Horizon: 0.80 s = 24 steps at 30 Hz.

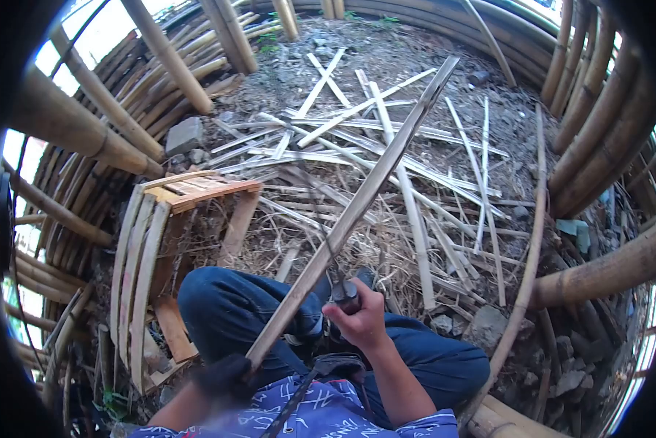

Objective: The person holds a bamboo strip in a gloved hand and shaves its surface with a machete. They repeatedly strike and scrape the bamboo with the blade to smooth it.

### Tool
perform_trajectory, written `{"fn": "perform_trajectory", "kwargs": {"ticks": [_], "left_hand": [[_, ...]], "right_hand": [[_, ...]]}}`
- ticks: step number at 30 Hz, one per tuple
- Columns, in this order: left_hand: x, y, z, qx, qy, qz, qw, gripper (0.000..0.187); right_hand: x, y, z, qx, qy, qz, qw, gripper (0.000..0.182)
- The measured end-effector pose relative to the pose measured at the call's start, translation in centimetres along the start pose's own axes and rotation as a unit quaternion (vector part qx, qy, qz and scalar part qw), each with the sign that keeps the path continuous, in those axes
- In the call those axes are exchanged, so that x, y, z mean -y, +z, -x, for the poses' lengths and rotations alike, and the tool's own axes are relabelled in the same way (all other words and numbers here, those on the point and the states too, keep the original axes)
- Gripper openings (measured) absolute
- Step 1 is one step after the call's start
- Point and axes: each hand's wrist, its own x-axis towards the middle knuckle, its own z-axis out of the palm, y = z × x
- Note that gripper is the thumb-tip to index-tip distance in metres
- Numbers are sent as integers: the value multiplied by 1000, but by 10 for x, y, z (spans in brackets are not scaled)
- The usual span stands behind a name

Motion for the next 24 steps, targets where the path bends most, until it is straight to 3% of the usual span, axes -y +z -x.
{"fn": "perform_trajectory", "kwargs": {"ticks": [1, 2, 3, 4, 5, 6, 8, 11, 14, 17, 18, 19, 20, 21, 22, 24], "left_hand": [[-7, 8, 2, -12, 30, -90, 995, 51], [-7, 10, 0, 23, -33, -37, 999, 50], [-2, 7, -3, 37, -35, -34, 998, 50], [6, 2, -8, 93, -79, -139, 983, 32], [11, 1, -12, 146, -118, -242, 952, 27], [11, 3, -14, 154, -117, -237, 952, 27], [9, 3, -20, 120, -166, -157, 966, 23], [16, 7, -23, 68, -208, -142, 965, 19], [21, 6, -26, 47, -229, -96, 968, 14], [20, 7, -27, 51, -179, -156, 970, 14], [26, 5, -27, 50, -180, -152, 970, 14], [36, 1, -28, 80, -120, -135, 980, 13], [42, -1, -29, 111, -58, -117, 985, 14], [42, 0, -29, 113, -56, -114, 985, 14], [40, 2, -28, 68, -57, -65, 994, 13], [44, 2, -28, 25, -65, -7, 998, 14]], "right_hand": [[3, -7, 2, -35, 21, 7, 999, 31], [4, -12, 3, -82, 75, 14, 994, 23], [12, -17, 3, -116, 92, 11, 989, 19], [2, -27, 6, -130, 92, 16, 987, 16], [-3, -35, 6, -142, 91, 21, 985, 14], [-1, -42, 11, -136, 114, -56, 982, 8], [-8, -47, 18, -139, 112, -60, 982, 8], [-5, -52, 21, -145, 101, -55, 983, 5], [0, -51, 22, -164, -44, -139, 976, 11], [-1, -50, 21, -147, -87, -202, 964, 11], [-5, -46, 23, -172, -57, -182, 967, 10], [-25, -51, 33, -170, -55, -180, 967, 10], [-35, -52, 37, -159, -1, -16, 987, 10], [-41, -55, 39, -142, 52, 151, 977, 10], [-38, -60, 49, -114, 23, 269, 956, 14], [-45, -50, 65, -121, 131, 221, 959, 18]]}}
